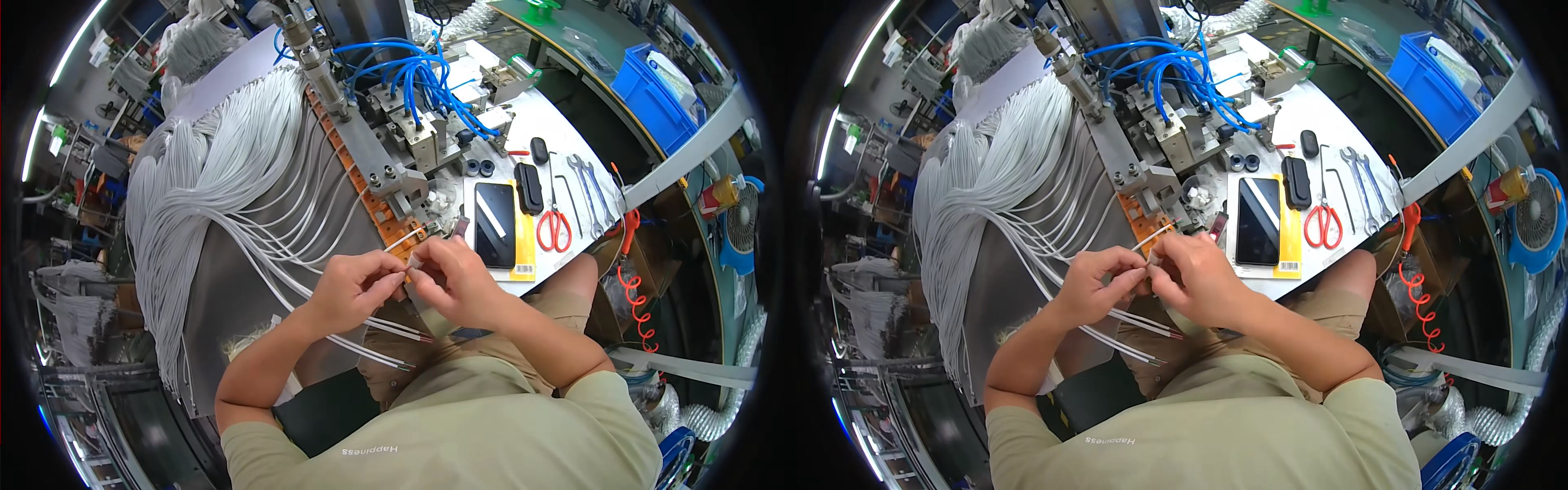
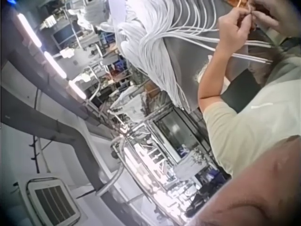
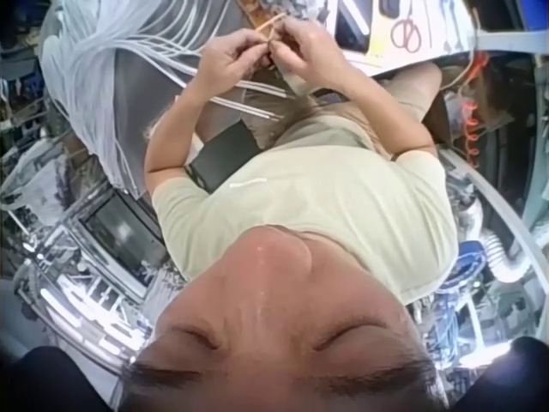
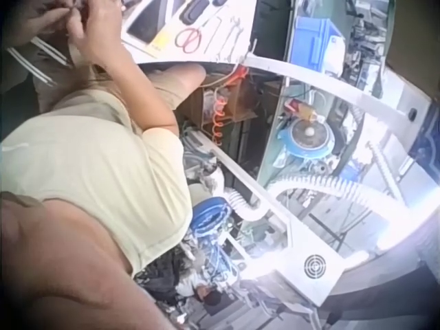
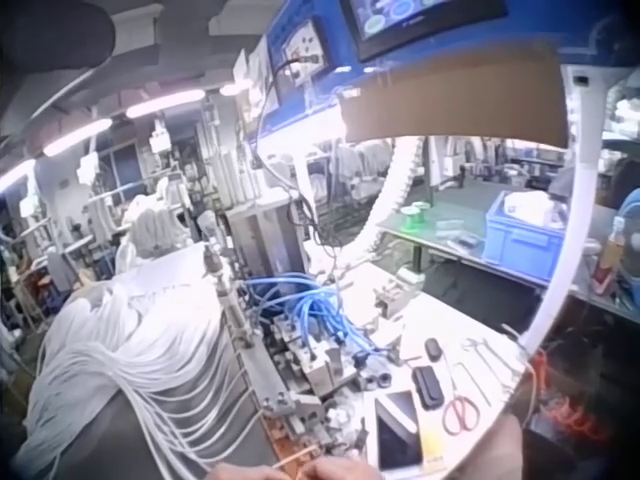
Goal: The person inserts and aligns multiple white wires into an automated assembly machine by hand.
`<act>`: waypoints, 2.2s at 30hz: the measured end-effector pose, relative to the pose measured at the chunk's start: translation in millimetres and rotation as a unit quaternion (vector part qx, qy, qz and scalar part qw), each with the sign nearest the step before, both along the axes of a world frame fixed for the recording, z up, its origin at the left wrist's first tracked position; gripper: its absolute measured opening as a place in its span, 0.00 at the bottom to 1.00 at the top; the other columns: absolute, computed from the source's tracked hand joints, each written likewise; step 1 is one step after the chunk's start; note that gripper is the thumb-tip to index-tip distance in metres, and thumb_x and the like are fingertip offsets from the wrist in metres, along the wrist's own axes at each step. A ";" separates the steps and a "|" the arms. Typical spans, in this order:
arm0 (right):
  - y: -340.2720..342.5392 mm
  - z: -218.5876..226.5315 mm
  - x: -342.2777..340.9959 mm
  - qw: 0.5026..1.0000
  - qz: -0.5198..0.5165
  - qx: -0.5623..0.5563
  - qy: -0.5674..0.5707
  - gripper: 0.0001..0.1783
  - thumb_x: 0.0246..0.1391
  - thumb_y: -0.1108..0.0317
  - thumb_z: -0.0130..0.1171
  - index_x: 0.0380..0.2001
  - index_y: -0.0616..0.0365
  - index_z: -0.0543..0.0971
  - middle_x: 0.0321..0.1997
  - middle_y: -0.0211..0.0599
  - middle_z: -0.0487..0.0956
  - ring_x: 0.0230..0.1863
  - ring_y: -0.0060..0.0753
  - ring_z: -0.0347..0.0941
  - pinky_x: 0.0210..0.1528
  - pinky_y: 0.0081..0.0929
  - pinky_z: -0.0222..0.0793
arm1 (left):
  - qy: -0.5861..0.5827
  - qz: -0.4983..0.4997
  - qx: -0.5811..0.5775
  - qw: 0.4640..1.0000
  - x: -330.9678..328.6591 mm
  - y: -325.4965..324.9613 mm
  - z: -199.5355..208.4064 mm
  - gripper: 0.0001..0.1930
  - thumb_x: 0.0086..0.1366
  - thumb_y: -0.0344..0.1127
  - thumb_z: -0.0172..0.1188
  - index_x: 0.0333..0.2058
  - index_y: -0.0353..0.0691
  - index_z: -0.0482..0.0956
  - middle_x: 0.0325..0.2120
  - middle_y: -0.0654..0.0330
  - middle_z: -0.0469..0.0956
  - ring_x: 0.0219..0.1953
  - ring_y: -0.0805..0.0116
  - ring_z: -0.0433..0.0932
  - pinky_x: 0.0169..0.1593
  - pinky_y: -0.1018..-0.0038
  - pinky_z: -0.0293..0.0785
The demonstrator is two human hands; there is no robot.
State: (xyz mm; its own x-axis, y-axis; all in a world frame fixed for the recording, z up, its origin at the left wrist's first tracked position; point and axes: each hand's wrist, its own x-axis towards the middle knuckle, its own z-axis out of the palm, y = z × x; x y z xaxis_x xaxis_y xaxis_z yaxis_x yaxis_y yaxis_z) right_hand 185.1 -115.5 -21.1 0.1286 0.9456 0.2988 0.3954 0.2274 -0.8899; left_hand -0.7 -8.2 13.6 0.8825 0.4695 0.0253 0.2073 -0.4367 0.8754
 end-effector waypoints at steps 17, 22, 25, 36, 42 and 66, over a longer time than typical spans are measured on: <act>37.3 -46.6 30.0 0.975 -0.096 -0.132 0.153 0.13 0.60 0.63 0.63 0.29 0.60 0.74 0.21 0.25 0.73 0.22 0.16 0.63 0.25 0.20 0.57 | -0.027 -0.136 0.251 0.958 0.8 2.6 -8.3 0.06 0.59 0.30 0.66 0.35 0.40 0.82 0.28 0.61 0.80 0.28 0.64 0.79 0.34 0.71 0.76; 42.4 -35.9 35.4 0.963 -0.057 -0.188 0.185 0.14 0.60 0.62 0.63 0.29 0.60 0.74 0.21 0.21 0.72 0.22 0.13 0.63 0.23 0.18 0.57 | 0.097 -0.320 0.152 0.930 -2.3 -6.7 4.4 0.04 0.56 0.31 0.69 0.32 0.43 0.85 0.27 0.61 0.80 0.29 0.61 0.78 0.34 0.69 0.75; 47.7 -28.0 36.6 0.948 -0.050 -0.225 0.218 0.13 0.61 0.61 0.62 0.29 0.59 0.74 0.20 0.22 0.71 0.22 0.13 0.63 0.23 0.18 0.57 | 0.060 -0.307 0.122 0.942 0.2 -2.1 2.6 0.05 0.56 0.31 0.69 0.32 0.43 0.85 0.27 0.62 0.81 0.29 0.62 0.79 0.34 0.70 0.74; 34.8 -42.4 29.2 0.965 -0.115 -0.163 0.172 0.12 0.63 0.62 0.59 0.32 0.59 0.75 0.17 0.23 0.70 0.19 0.13 0.62 0.21 0.21 0.57 | 0.007 -0.003 -0.076 0.997 1.3 8.9 -12.2 0.07 0.63 0.27 0.64 0.39 0.33 0.83 0.31 0.61 0.82 0.30 0.76 0.78 0.34 0.79 0.74; -13.8 -0.5 -6.2 0.991 -0.125 -0.003 0.044 0.07 0.60 0.69 0.61 0.34 0.61 0.75 0.15 0.29 0.70 0.17 0.18 0.64 0.18 0.26 0.58 | -0.026 0.063 -0.218 0.974 -1.2 6.2 -8.9 0.10 0.65 0.24 0.61 0.45 0.29 0.79 0.32 0.60 0.82 0.31 0.76 0.80 0.35 0.80 0.77; 0.0 -4.1 0.5 1.000 0.011 0.012 -0.017 0.07 0.55 0.73 0.64 0.34 0.61 0.75 0.23 0.35 0.76 0.23 0.32 0.70 0.34 0.30 0.64 | 0.001 0.021 -0.103 0.994 -0.4 5.3 -5.6 0.07 0.65 0.26 0.60 0.41 0.31 0.81 0.30 0.62 0.82 0.32 0.78 0.79 0.38 0.80 0.76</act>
State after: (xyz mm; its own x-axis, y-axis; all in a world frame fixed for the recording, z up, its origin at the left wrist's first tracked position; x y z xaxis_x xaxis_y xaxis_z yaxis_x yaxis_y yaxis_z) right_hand 185.6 -115.5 -25.2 0.0974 0.9406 0.3253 0.4198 0.2575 -0.8703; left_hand -1.2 -2.9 8.0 0.8619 0.5013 -0.0763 0.2230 -0.2396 0.9449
